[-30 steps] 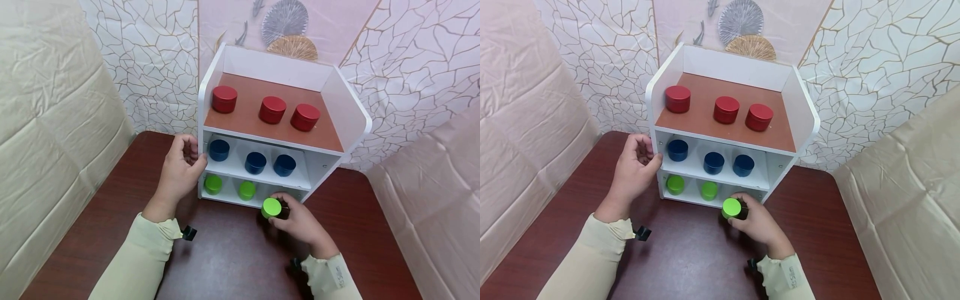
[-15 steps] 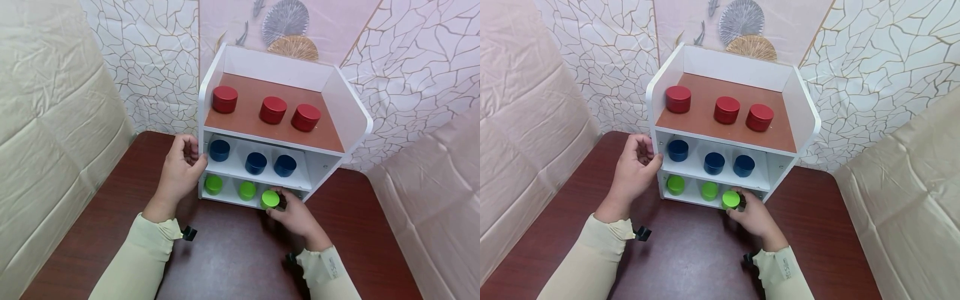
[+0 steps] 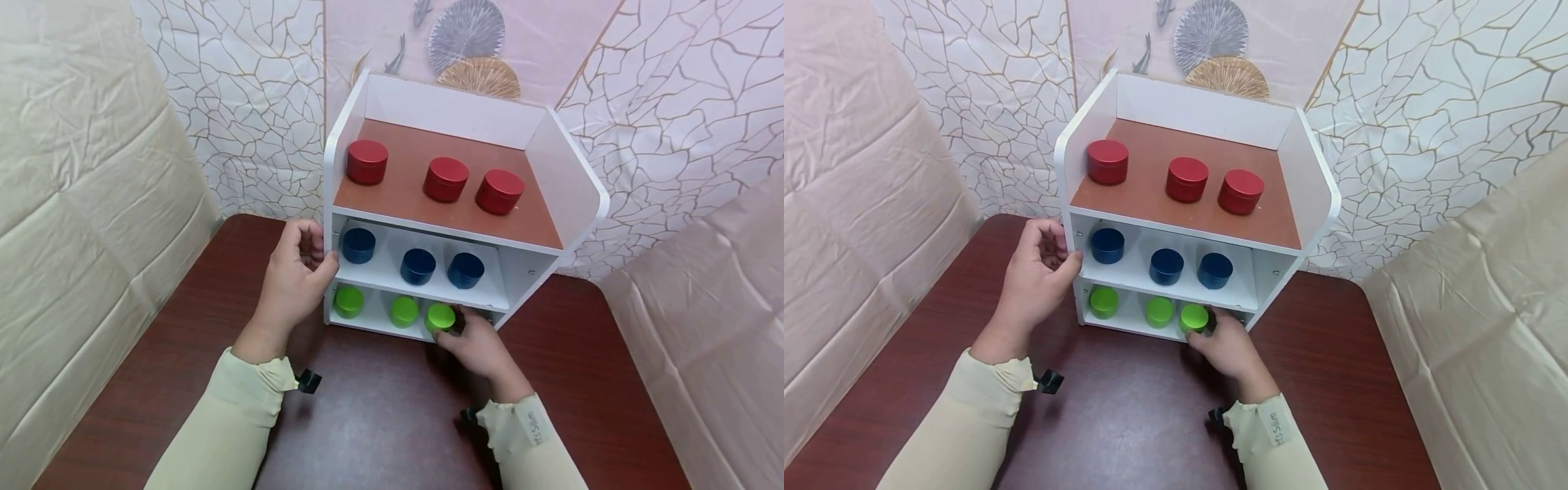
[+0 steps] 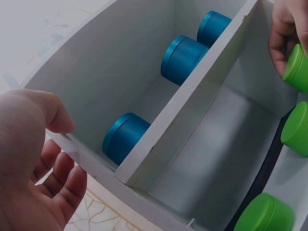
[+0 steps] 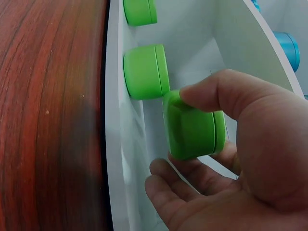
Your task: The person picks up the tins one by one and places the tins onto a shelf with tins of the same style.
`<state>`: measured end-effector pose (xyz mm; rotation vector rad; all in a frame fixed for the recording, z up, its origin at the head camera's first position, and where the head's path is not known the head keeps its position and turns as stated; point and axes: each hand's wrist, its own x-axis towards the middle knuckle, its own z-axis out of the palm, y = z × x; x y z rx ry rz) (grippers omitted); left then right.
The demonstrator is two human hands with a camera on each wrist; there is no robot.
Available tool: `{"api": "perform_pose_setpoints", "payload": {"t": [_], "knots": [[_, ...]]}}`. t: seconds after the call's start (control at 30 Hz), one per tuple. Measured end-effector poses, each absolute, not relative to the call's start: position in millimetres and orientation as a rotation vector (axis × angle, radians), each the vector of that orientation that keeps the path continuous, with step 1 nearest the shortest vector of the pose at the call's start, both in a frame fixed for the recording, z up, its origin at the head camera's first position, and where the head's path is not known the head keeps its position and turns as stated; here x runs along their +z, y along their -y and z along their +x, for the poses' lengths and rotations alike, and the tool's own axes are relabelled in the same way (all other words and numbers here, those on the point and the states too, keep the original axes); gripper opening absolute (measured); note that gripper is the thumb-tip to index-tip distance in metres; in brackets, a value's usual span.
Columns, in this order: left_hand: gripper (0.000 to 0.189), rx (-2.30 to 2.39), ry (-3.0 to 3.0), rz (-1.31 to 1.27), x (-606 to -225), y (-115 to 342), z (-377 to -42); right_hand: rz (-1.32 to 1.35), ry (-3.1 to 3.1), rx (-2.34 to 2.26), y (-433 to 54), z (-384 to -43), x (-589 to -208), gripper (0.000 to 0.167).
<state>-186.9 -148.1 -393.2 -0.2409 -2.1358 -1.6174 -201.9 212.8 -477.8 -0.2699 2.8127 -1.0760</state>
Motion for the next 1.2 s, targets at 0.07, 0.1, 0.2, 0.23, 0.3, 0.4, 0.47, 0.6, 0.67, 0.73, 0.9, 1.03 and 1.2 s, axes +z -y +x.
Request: {"api": "perform_pose_setpoints", "payload": {"t": [0.07,0.1,0.2,0.23,0.3,0.4,0.47,0.6,0.67,0.73,0.9,1.03,1.2], "knots": [[0.033,-1.618,2.135,-0.241,-393,148,-187,-0.259,-2.81,-1.087,-211,-203,-478,0.08],[0.033,-1.619,2.135,-0.24,-393,148,-187,-0.254,-2.809,-1.093,-211,-203,-478,0.081],[0.033,-1.619,2.136,-0.241,-392,148,-187,-0.253,-2.811,-1.113,-208,-203,-479,0.083],[0.033,-1.619,2.137,-0.241,-393,148,-187,-0.253,-2.814,-1.117,-208,-203,-480,0.083],[0.033,-1.62,2.137,-0.241,-393,148,-187,-0.259,-2.819,-1.121,-207,-204,-481,0.082],[0.033,-1.621,2.133,-0.243,-394,148,-187,-0.274,-2.836,-1.114,-205,-205,-482,0.08],[0.033,-1.621,2.134,-0.244,-394,149,-187,-0.278,-2.851,-1.106,-204,-207,-483,0.08],[0.033,-1.626,2.136,-0.246,-395,149,-188,-0.276,-2.88,-1.076,-203,-209,-486,0.077],[0.033,-1.638,2.128,-0.243,-395,149,-188,-0.269,-2.89,-1.065,-202,-211,-487,0.077],[0.033,-1.65,2.118,-0.243,-394,148,-188,-0.265,-2.897,-1.058,-202,-212,-489,0.076],[0.033,-1.664,2.11,-0.233,-394,148,-188,-0.257,-2.917,-1.031,-201,-213,-492,0.075],[0.033,-1.663,2.115,-0.229,-393,148,-188,-0.246,-2.925,-1.013,-200,-214,-493,0.076],[0.033,-1.656,2.123,-0.23,-394,149,-189,-0.251,-2.941,-0.99,-201,-213,-495,0.075]]}}
